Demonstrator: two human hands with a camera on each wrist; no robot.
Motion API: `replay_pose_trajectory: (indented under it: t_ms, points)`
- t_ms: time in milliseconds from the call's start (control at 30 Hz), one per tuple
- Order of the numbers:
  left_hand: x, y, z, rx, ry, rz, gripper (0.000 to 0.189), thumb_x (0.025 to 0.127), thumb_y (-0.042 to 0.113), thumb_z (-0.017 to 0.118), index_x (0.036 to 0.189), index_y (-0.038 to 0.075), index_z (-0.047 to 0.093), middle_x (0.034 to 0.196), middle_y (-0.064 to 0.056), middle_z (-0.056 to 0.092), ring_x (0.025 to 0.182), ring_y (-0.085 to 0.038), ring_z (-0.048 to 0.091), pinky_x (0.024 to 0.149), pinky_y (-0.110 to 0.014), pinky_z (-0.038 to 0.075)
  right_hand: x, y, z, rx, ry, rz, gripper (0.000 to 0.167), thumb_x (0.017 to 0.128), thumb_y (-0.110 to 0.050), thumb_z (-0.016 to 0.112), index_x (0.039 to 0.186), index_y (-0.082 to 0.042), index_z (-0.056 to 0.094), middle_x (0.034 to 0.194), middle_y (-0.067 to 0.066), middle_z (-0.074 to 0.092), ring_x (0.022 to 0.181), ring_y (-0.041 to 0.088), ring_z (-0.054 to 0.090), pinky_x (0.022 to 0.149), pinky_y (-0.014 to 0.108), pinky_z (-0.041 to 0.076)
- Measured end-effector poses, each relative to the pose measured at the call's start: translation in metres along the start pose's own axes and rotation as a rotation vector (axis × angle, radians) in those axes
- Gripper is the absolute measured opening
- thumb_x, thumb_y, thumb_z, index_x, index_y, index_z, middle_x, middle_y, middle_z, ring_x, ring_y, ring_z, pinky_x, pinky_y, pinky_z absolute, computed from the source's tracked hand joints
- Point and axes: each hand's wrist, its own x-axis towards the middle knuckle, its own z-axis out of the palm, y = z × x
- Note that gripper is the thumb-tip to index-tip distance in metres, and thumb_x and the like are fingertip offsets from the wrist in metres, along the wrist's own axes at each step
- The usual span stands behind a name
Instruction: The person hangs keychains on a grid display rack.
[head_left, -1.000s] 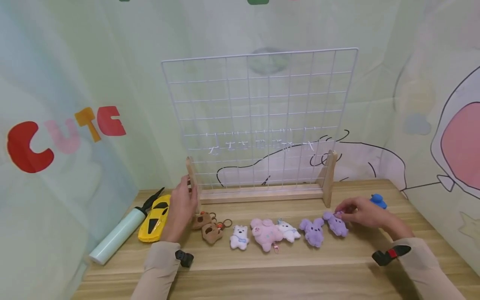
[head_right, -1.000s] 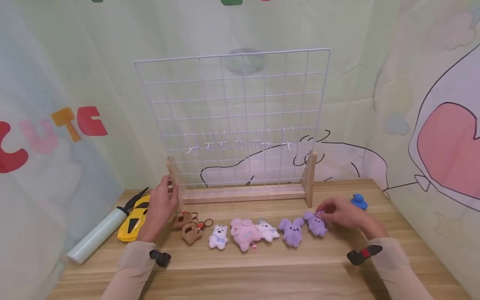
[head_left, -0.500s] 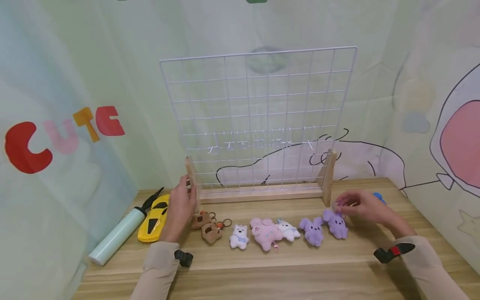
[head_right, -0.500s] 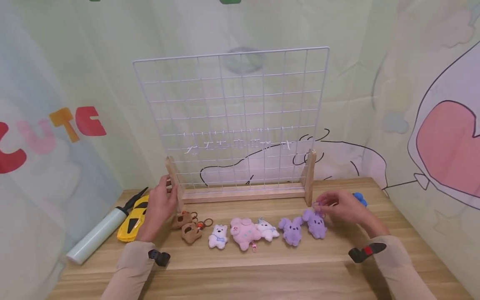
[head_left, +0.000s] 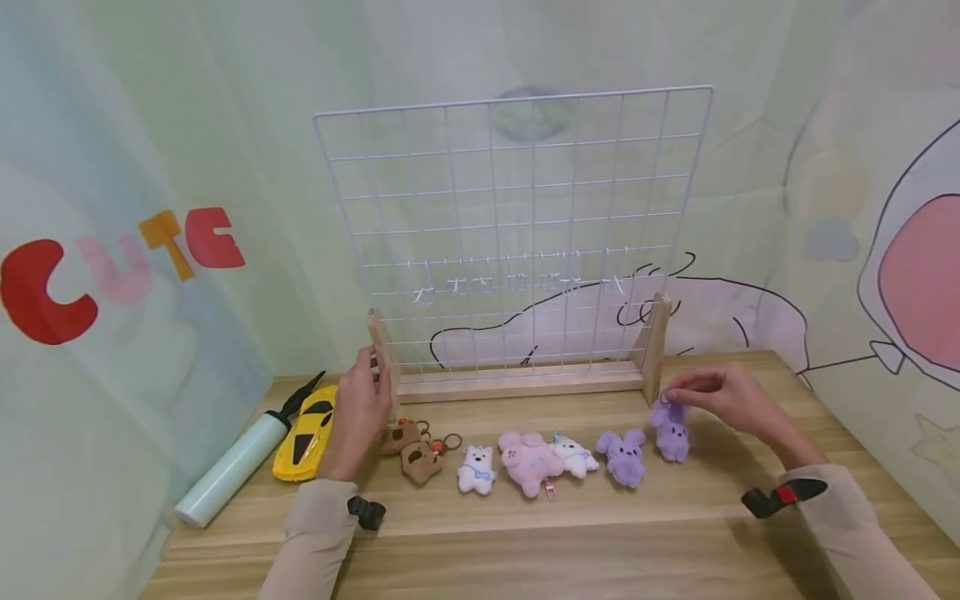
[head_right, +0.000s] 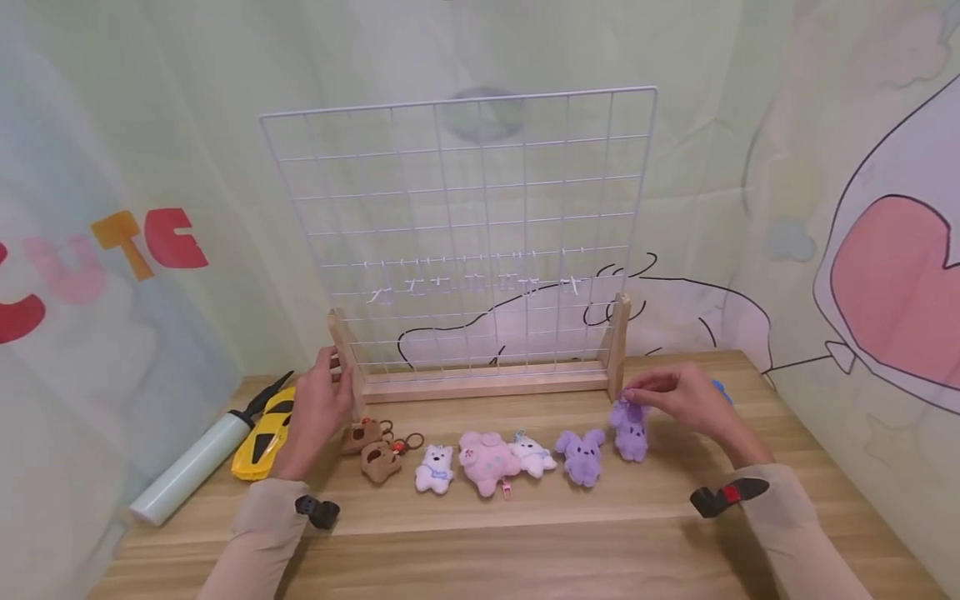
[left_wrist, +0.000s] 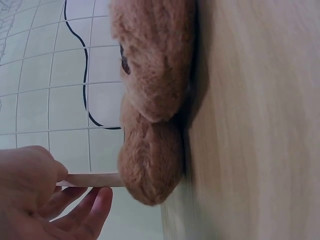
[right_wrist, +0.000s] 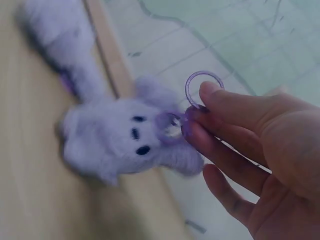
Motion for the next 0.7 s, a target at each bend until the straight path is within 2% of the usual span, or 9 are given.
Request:
replay_pose_trajectory:
  t_ms: [267, 367, 500, 633, 700]
  points:
    - [0.001, -0.001, 0.001, -0.003, 0.0, -0.005, 0.045, 0.116, 0.021, 0.053, 0.153, -0.001, 0.044, 0.137, -0.033, 0.067, 0.109, -0.046, 0.075, 0.084, -0.056, 0.067, 0.006, -0.04, -0.006, 0.037, 0.038, -0.035, 0.021, 0.099, -0.035, 0.081, 0.108, -0.017, 0.084, 0.097, -0.004, 0.086, 0.094, 0.01, 0.081, 0.091, 0.019, 0.054]
    - [0.001, -0.001, 0.0, -0.006, -0.002, 0.0, 0.045, 0.116, 0.021, 0.052, 0.153, -0.002, 0.044, 0.14, -0.033, 0.066, 0.114, -0.046, 0.074, 0.088, -0.057, 0.066, 0.01, -0.055, -0.005, 0.064, 0.071, -0.051, 0.021, 0.1, -0.034, 0.08, 0.107, -0.014, 0.084, 0.092, -0.003, 0.085, 0.087, 0.009, 0.079, 0.078, 0.02, 0.055]
    - [0.0, -0.002, 0.001, -0.006, 0.002, 0.006, 0.044, 0.116, 0.021, 0.051, 0.153, -0.002, 0.045, 0.141, -0.033, 0.066, 0.113, -0.046, 0.074, 0.088, -0.057, 0.066, 0.015, -0.073, -0.003, 0.163, 0.198, -0.097, 0.023, 0.103, -0.028, 0.077, 0.109, -0.006, 0.081, 0.088, -0.002, 0.084, 0.077, 0.011, 0.076, 0.064, 0.026, 0.06]
    - [0.0, -0.003, 0.002, -0.003, 0.004, 0.016, 0.044, 0.116, 0.021, 0.051, 0.152, -0.003, 0.045, 0.139, -0.033, 0.067, 0.109, -0.045, 0.075, 0.085, -0.056, 0.067, 0.022, -0.089, -0.002, 0.29, 0.343, -0.159, 0.026, 0.104, -0.021, 0.075, 0.113, 0.003, 0.078, 0.09, -0.008, 0.083, 0.078, 0.008, 0.078, 0.07, 0.023, 0.065]
    - [0.0, -0.003, 0.002, -0.003, 0.006, 0.017, 0.044, 0.116, 0.021, 0.051, 0.152, -0.003, 0.045, 0.138, -0.033, 0.067, 0.109, -0.045, 0.075, 0.085, -0.056, 0.067, 0.025, -0.096, -0.001, 0.349, 0.376, -0.17, 0.027, 0.104, -0.021, 0.075, 0.114, 0.005, 0.077, 0.092, -0.009, 0.083, 0.08, 0.008, 0.079, 0.075, 0.022, 0.066]
